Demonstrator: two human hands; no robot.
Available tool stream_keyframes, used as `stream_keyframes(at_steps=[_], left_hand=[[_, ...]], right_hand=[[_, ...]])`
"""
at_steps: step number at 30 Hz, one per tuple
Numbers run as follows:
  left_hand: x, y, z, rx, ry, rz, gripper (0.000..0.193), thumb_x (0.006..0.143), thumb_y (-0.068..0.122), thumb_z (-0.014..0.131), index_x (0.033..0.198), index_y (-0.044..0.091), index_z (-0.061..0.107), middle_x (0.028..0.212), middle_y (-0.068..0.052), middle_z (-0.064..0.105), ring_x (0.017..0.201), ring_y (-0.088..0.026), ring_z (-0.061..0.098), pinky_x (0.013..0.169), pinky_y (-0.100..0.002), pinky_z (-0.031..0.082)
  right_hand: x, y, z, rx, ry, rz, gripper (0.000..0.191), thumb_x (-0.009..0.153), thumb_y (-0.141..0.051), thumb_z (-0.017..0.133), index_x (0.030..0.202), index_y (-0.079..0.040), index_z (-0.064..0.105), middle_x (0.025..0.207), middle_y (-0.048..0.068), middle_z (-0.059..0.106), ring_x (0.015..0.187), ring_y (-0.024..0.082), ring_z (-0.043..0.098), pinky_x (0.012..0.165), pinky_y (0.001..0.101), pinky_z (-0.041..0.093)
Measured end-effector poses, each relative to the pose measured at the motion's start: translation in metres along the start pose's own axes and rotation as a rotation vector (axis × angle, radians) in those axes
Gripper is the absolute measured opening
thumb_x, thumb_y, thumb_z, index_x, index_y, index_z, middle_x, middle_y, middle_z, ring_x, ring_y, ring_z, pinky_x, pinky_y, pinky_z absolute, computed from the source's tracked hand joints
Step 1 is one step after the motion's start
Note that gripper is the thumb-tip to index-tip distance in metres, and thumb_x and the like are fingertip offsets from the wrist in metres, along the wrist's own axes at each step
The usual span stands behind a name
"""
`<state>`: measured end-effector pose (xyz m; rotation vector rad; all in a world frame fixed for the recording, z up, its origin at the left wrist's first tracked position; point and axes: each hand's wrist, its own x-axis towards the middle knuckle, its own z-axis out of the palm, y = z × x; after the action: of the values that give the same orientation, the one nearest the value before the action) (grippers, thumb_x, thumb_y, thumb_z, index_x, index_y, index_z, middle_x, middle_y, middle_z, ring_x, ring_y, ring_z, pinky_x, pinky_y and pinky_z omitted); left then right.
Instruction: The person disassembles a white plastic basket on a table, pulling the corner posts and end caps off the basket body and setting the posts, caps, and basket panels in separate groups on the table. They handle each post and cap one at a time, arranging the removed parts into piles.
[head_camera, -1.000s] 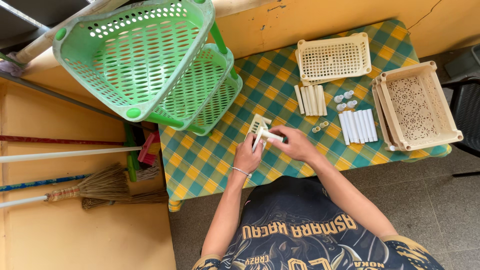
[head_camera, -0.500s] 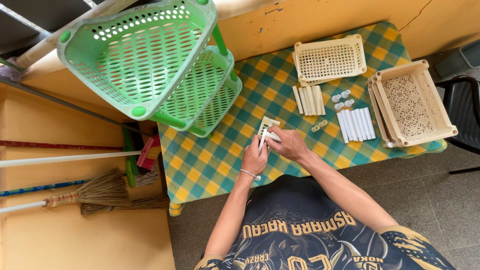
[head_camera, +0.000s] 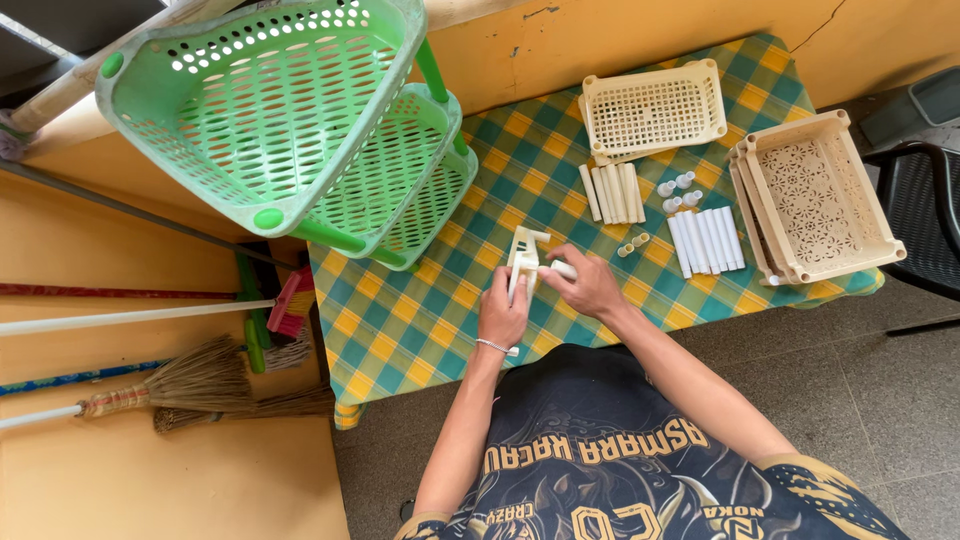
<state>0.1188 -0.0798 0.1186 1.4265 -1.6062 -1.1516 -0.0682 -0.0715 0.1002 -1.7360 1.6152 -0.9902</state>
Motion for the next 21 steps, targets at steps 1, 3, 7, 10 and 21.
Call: stream_keyframes(at_steps=[1, 3, 7, 10, 21], left_hand=[[0.001, 0.000, -0.003, 0.017, 0.003, -0.042, 0.021, 0.102, 0.024, 0.054, 0.109, 0.004, 0.059, 0.085, -0.020, 0.073, 0.078, -0.038, 0.074, 0.067, -0.046, 0.055], [0.000, -0.002, -0.011, 0.036, 0.011, -0.093, 0.025, 0.102, 0.027, 0.052, 0.112, 0.005, 0.059, 0.083, -0.020, 0.073, 0.077, -0.037, 0.074, 0.066, -0.046, 0.055], [0.002, -0.009, -0.028, 0.022, 0.037, -0.082, 0.031, 0.103, 0.029, 0.049, 0.119, 0.005, 0.059, 0.088, -0.020, 0.074, 0.082, -0.036, 0.075, 0.070, -0.045, 0.055], [0.000, -0.014, -0.035, 0.022, 0.062, -0.033, 0.032, 0.105, 0.029, 0.049, 0.121, 0.004, 0.060, 0.094, -0.021, 0.074, 0.088, -0.038, 0.073, 0.074, -0.046, 0.055], [-0.014, -0.017, -0.037, -0.016, 0.111, -0.134, 0.031, 0.105, 0.029, 0.049, 0.118, 0.004, 0.061, 0.093, -0.018, 0.075, 0.080, -0.031, 0.075, 0.072, -0.041, 0.056]], right_hand=[[-0.002, 0.013, 0.000, 0.057, 0.017, 0.008, 0.030, 0.098, -0.033, 0.067, 0.111, -0.006, 0.066, 0.093, 0.016, 0.075, 0.081, 0.028, 0.072, 0.070, 0.0377, 0.055], [-0.009, 0.043, -0.003, 0.177, -0.030, 0.265, 0.029, 0.102, -0.032, 0.059, 0.115, -0.007, 0.066, 0.087, 0.013, 0.069, 0.078, 0.024, 0.065, 0.071, 0.0377, 0.051], [-0.016, 0.110, -0.013, 0.333, 0.011, 0.539, 0.033, 0.103, -0.035, 0.058, 0.113, -0.004, 0.064, 0.079, 0.004, 0.060, 0.071, 0.016, 0.056, 0.067, 0.0359, 0.048], [-0.025, 0.153, -0.033, -0.041, 0.212, 0.131, 0.034, 0.094, -0.028, 0.077, 0.108, 0.002, 0.071, 0.096, 0.004, 0.059, 0.083, 0.013, 0.059, 0.075, 0.0318, 0.051], [-0.049, 0.217, -0.064, -0.093, 0.213, 0.640, 0.036, 0.087, -0.027, 0.080, 0.114, -0.003, 0.073, 0.085, 0.008, 0.074, 0.079, 0.021, 0.071, 0.073, 0.0353, 0.054]])
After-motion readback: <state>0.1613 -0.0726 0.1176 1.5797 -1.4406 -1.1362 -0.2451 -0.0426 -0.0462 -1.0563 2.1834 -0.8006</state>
